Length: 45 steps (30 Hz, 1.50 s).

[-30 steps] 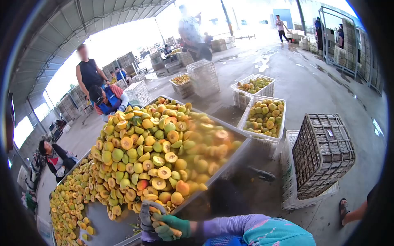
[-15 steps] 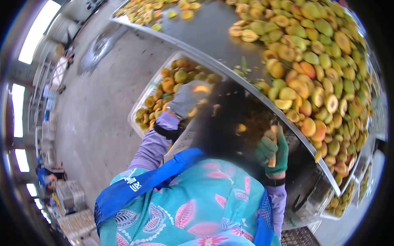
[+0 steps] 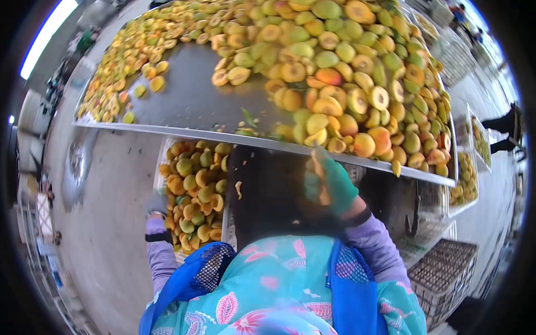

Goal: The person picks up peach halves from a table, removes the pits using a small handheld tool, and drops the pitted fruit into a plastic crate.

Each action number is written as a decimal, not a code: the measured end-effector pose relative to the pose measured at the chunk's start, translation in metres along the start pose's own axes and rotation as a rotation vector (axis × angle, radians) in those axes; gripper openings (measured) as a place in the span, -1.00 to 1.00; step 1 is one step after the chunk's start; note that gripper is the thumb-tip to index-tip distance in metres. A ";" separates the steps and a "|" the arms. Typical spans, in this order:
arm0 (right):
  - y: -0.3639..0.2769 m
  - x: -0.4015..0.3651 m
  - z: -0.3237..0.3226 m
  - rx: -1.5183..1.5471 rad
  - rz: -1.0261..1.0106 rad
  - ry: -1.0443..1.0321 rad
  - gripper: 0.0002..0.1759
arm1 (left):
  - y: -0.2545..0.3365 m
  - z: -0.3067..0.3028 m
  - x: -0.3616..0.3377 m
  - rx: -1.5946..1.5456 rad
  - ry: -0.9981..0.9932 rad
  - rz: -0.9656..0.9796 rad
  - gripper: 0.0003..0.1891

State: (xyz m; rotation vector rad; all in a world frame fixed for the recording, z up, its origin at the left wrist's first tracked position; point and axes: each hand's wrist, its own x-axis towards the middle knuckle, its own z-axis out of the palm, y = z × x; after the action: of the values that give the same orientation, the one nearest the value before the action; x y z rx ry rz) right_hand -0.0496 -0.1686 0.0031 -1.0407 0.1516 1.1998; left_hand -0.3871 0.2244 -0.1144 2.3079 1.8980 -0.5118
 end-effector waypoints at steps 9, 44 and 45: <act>-0.005 -0.016 0.006 0.096 0.019 0.072 -0.52 | 0.412 -0.129 -0.113 -0.018 0.259 1.293 -0.27; -0.003 -0.014 0.025 -0.707 -0.582 0.316 -0.41 | 0.359 -0.106 -0.245 -1.867 -0.175 0.937 -0.80; 0.000 -0.012 0.025 -0.664 -0.621 0.312 -0.41 | 0.359 -0.108 -0.249 -1.875 -0.192 0.937 -0.82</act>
State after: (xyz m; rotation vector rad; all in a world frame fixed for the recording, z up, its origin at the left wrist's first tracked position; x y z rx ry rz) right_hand -0.0643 -0.1582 0.0243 -1.6965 -0.3361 0.5069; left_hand -0.0593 -0.0524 0.0218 1.2388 0.3122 0.7952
